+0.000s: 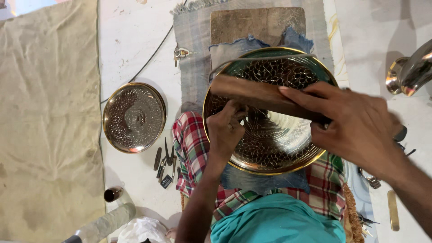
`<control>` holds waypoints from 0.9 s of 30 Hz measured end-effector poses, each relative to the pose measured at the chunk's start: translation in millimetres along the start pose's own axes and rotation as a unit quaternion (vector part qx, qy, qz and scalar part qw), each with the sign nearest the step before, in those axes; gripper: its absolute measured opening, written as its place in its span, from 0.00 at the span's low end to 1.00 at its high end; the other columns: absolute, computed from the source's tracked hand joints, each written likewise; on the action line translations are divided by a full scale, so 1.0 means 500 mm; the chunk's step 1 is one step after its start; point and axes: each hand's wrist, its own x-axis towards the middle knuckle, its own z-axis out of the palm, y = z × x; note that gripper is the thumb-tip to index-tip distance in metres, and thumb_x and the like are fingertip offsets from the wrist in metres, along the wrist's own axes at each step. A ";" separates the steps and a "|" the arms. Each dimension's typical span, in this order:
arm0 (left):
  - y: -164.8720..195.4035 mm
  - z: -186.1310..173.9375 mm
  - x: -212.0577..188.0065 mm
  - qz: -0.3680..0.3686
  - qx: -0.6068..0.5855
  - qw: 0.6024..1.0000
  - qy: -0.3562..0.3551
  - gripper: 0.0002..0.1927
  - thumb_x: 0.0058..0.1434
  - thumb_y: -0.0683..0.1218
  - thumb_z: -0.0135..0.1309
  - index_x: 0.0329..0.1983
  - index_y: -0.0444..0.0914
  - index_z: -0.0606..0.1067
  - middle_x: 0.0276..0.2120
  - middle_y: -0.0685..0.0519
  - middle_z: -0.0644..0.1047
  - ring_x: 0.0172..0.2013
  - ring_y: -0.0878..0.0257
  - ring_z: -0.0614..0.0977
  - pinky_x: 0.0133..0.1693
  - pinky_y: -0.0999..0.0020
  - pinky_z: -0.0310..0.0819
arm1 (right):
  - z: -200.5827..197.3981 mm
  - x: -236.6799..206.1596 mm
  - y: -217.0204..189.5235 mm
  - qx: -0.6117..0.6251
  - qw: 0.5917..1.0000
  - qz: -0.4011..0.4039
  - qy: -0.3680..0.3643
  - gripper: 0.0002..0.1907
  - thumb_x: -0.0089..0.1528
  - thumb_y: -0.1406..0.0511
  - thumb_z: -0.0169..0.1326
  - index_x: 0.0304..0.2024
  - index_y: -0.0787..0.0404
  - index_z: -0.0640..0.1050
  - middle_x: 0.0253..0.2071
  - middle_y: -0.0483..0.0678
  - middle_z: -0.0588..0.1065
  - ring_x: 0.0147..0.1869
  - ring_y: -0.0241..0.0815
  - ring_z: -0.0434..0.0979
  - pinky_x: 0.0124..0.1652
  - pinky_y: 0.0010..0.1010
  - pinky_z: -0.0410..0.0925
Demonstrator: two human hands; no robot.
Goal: The person sits on the floor and uses a hammer and a small metal punch to emboss a decorative pattern into a large brass plate. They repeatedly strike the punch held against the plate's surface to create a textured design.
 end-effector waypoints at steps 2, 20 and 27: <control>-0.002 -0.005 0.013 0.031 0.056 0.998 -0.024 0.26 0.53 0.27 0.44 0.52 0.37 0.77 0.39 0.49 0.84 0.40 0.58 0.89 0.38 0.67 0.85 | 0.047 -0.039 0.019 0.252 0.963 0.045 0.089 0.42 0.51 0.74 0.58 0.69 0.48 0.74 0.48 0.45 0.80 0.28 0.37 0.77 0.24 0.31 0.68; -0.037 -0.009 0.042 0.085 0.084 0.983 -0.139 0.24 0.52 0.29 0.50 0.51 0.40 0.78 0.34 0.50 0.84 0.35 0.59 0.89 0.29 0.68 0.82 | 0.163 -0.092 0.062 0.312 0.914 -0.064 0.253 0.43 0.51 0.72 0.56 0.72 0.54 0.69 0.57 0.52 0.76 0.52 0.42 0.79 0.48 0.34 0.73; 0.015 0.030 -0.020 -0.025 0.012 0.998 0.060 0.22 0.54 0.29 0.48 0.53 0.31 0.75 0.37 0.46 0.83 0.39 0.64 0.87 0.39 0.72 0.83 | 0.013 -0.005 0.040 -0.096 0.995 -0.026 -0.010 0.44 0.51 0.66 0.57 0.71 0.38 0.66 0.53 0.37 0.77 0.25 0.33 0.76 0.22 0.27 0.66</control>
